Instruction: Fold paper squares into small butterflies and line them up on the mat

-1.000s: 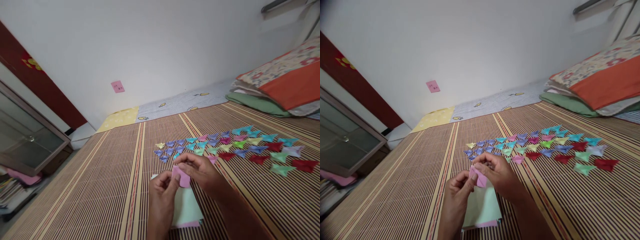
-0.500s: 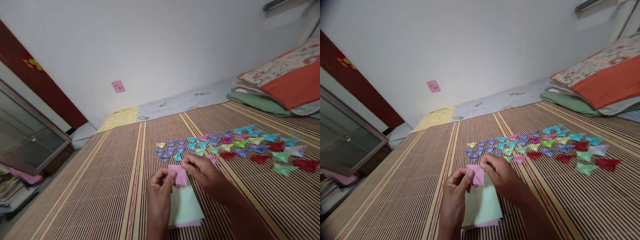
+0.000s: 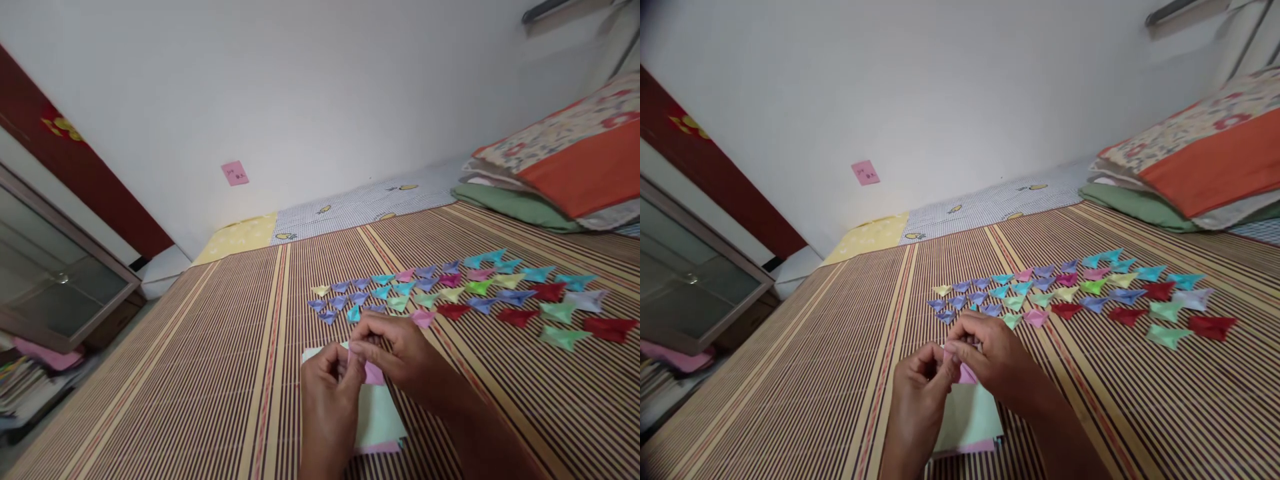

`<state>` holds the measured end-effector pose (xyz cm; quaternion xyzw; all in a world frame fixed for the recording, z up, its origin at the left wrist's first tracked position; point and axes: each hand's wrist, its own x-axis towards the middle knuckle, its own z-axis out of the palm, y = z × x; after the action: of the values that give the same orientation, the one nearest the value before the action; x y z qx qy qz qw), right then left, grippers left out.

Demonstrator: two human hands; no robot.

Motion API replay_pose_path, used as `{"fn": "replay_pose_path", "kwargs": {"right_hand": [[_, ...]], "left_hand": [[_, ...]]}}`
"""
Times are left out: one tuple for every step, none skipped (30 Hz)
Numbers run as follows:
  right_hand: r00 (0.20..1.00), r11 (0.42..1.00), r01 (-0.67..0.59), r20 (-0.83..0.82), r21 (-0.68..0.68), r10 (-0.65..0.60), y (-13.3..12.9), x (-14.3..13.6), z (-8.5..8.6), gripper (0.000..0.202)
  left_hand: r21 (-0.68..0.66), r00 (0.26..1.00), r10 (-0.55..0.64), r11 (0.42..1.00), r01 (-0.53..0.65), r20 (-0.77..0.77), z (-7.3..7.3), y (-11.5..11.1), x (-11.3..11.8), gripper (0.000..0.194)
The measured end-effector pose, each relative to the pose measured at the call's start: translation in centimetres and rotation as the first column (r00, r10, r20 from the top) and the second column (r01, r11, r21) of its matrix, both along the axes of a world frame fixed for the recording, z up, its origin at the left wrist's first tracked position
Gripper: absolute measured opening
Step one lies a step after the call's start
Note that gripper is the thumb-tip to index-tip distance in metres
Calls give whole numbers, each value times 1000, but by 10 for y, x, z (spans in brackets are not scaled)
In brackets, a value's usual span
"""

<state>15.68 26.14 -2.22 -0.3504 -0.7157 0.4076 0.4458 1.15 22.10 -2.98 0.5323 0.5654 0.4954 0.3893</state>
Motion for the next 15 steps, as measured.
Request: {"fn": "replay_pose_path", "kwargs": {"right_hand": [[1000, 1000, 11, -6, -7, -11, 0, 0, -1, 20], [999, 1000, 16, -27, -21, -17, 0, 0, -2, 21], [998, 999, 5, -62, -43, -8, 1, 1, -4, 21], [994, 997, -21, -110, -70, 14, 2, 1, -6, 20], [986, 993, -62, -163, -99, 45, 4, 2, -8, 21], [973, 987, -107, -215, -122, 80, 5, 3, -10, 22], [959, 978, -152, -259, -141, 112, 7, 3, -12, 24], [946, 969, -189, -292, -157, 137, 8, 3, -13, 25], [935, 960, -220, -317, -174, 157, 9, 2, -15, 27], [927, 950, -245, -334, -192, 172, 10, 1, -17, 28], [922, 942, -265, -342, -208, 184, 11, 0, -18, 28], [920, 934, -277, -343, -225, 190, 11, -2, -19, 28], [922, 932, -274, -339, -239, 184, 12, -4, -20, 28], [930, 935, -255, -329, -246, 167, 12, -5, -21, 28], [940, 944, -217, -314, -246, 134, 13, -6, -22, 29]], "left_hand": [[8, 1000, 15, 1000, -14, -17, 1, 0, 1, 39], [11, 1000, 14, 1000, -14, -22, 1, 0, 1, 37], [3, 1000, -5, 1000, 5, -7, 2, 1, 0, 33], [-13, 999, -41, 999, 41, 24, 2, 1, -1, 29], [-31, 994, -90, 995, 93, 64, 3, 1, -3, 26], [-46, 984, -142, 988, 147, 104, 3, 1, -5, 25], [-52, 974, -184, 980, 193, 134, 4, 2, -7, 26], [-57, 965, -210, 974, 221, 159, 3, 2, -9, 27], [-59, 959, -220, 970, 234, 180, 3, 2, -10, 29], [-64, 955, -222, 969, 239, 196, 2, 2, -11, 30], [-71, 952, -221, 968, 240, 212, 2, 3, -12, 31], [-73, 950, -216, 969, 237, 225, 1, 3, -12, 31], [-69, 950, -206, 971, 228, 235, 0, 3, -12, 32], [-58, 951, -183, 977, 203, 247, -1, 4, -12, 33], [-46, 953, -142, 986, 159, 266, -1, 4, -12, 33]]}}
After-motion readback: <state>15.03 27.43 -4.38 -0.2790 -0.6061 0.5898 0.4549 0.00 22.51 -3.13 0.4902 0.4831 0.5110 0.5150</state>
